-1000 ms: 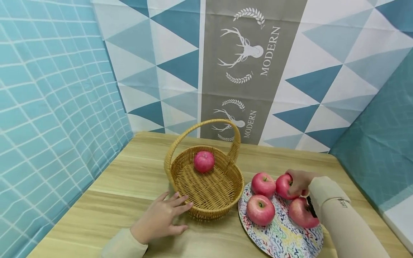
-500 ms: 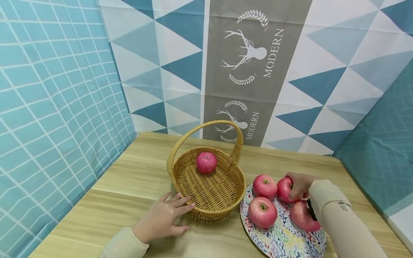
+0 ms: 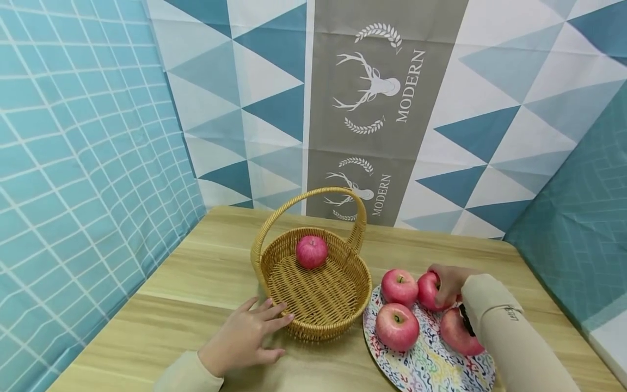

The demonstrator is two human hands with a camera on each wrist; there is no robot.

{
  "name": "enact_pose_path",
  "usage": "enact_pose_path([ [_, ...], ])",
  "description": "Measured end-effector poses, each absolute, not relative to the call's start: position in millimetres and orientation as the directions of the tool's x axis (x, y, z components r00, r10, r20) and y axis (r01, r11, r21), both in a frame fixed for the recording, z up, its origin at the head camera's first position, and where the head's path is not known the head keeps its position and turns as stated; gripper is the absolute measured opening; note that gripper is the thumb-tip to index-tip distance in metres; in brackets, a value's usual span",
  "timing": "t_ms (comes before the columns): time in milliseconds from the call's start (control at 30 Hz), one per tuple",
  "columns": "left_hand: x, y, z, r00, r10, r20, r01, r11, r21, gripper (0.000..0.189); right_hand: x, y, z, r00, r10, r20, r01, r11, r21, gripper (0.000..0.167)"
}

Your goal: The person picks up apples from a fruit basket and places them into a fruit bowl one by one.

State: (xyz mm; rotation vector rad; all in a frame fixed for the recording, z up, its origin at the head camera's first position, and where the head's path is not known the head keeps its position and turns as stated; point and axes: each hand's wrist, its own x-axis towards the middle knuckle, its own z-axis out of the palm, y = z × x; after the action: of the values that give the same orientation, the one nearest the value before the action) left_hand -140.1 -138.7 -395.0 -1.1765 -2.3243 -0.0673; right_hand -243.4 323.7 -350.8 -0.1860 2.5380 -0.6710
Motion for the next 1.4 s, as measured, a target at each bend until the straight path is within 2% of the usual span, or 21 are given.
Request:
enact_pose_path([
  [300, -139, -140, -398, -0.464, 0.734, 0.496, 0.771, 0.61, -0.182, 0.052, -245, 319, -350, -0.876, -0.213, -0.433, -0.033, 0.921, -0.387, 0.059],
  [467, -142, -139, -397, -0.467, 0.727, 0.503, 0.773, 0.612, -0.166, 0.051, -247, 321, -347, -0.857, -0.164, -0.488, 0.063, 0.907, -0.416, 0.084],
  [567, -144, -138, -396, -0.465, 0.726, 0.506, 0.77, 0.614, -0.173, 0.05, -250, 323, -348, -0.861, -0.211, -0.463, -0.011, 0.917, -0.399, 0.092],
  [700, -144, -138, -396, -0.46, 0.727, 0.51, 0.768, 0.614, -0.183, 0.049, -255, 322, -347, -0.882, -0.353, -0.311, -0.235, 0.903, -0.359, 0.081],
  [833, -142, -138, -397, -0.468, 0.721, 0.511, 0.765, 0.62, -0.173, 0.049, -260, 314, -341, -0.892, -0.437, -0.117, -0.37, 0.853, -0.369, 0.077],
  [1067, -139, -139, -399, -0.48, 0.716, 0.506, 0.767, 0.623, -0.153, 0.05, -255, 296, -331, -0.907, -0.414, 0.081, -0.403, 0.793, -0.456, 0.074],
  [1200, -138, -139, -399, -0.48, 0.714, 0.51, 0.767, 0.624, -0.151, 0.051, -248, 296, -332, -0.904, -0.396, 0.163, -0.427, 0.795, -0.431, 0.068],
  [1400, -139, -139, -397, -0.476, 0.709, 0.52, 0.769, 0.623, -0.145, 0.05, -237, 293, -333, -0.872, -0.421, 0.249, -0.487, 0.799, -0.353, 0.069],
])
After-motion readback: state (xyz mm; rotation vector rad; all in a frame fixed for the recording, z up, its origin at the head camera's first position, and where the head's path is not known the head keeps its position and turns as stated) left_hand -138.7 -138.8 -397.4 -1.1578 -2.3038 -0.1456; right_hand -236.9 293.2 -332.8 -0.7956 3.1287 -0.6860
